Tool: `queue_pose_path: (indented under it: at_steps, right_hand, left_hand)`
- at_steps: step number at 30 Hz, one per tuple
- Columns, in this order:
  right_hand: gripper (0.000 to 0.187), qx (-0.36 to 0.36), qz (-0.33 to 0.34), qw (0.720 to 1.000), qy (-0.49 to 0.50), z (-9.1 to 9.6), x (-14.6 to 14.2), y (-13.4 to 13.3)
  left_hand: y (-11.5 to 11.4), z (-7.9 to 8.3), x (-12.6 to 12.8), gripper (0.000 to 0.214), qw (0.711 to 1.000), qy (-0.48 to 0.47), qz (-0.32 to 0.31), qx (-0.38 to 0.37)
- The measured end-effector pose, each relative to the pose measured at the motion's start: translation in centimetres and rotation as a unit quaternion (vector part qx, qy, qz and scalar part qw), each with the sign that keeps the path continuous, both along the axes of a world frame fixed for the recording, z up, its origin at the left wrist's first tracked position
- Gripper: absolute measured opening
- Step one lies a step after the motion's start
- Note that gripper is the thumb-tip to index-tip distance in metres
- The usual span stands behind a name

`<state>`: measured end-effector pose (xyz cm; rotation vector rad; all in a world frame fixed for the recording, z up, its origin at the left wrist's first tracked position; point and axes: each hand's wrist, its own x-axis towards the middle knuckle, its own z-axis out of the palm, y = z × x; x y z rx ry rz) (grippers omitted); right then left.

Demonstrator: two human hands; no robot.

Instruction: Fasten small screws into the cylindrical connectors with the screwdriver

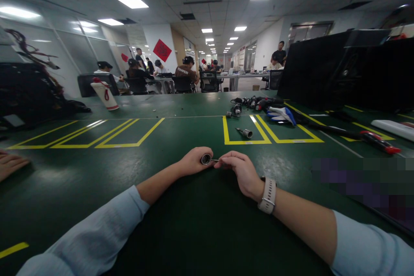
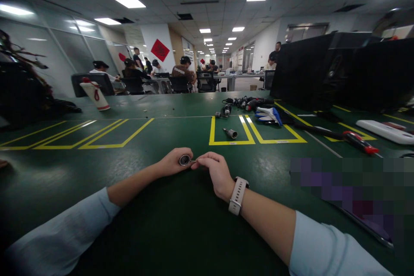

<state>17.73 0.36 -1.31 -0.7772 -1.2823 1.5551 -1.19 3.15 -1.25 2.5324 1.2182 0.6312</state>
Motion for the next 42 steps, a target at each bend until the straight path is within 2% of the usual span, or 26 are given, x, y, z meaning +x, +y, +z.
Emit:
queue_pose_path:
  at_steps: [2, 5, 11, 17, 20, 27, 36, 42]
  right_hand:
    - [0.008, -0.040, 0.006, 0.999, 0.022, -0.1, 0.1, 0.3]
    - [0.008, -0.061, 0.016, 0.997, 0.042, -0.2, 0.2, 0.7]
    - [0.009, -0.065, 0.020, 0.996, 0.062, -0.4, 0.3, 0.7]
    - [0.008, -0.035, 0.010, 0.999, 0.018, 0.0, 0.0, 0.3]
    - [0.009, -0.053, 0.021, 0.998, 0.028, 0.4, 0.2, 0.2]
    - [0.009, -0.083, 0.040, 0.995, 0.049, 0.7, 0.7, 0.5]
    - [0.008, -0.049, 0.035, 0.998, 0.017, 0.4, 0.4, 0.4]
    - [0.008, -0.070, 0.061, 0.995, 0.043, 0.5, 0.6, 0.6]
  left_hand:
    - [0.1, -0.1, -0.1, 0.017, 1.000, -0.010, -0.007, -0.001]
    - [0.3, -0.3, -0.1, 0.020, 0.999, -0.029, -0.014, -0.002]
    - [0.2, -0.2, -0.1, 0.021, 0.999, -0.046, -0.006, -0.007]
    - [0.0, 0.0, 0.0, 0.015, 1.000, -0.014, 0.011, -0.013]
    - [0.1, 0.1, 0.0, 0.016, 0.999, -0.027, 0.015, -0.017]
    - [0.3, 0.1, 0.0, 0.017, 0.998, -0.066, 0.002, -0.025]
    - [0.3, 0.0, 0.0, 0.017, 0.999, -0.029, 0.003, -0.016]
    - [0.2, 0.1, 0.2, 0.019, 0.997, -0.068, -0.011, -0.032]
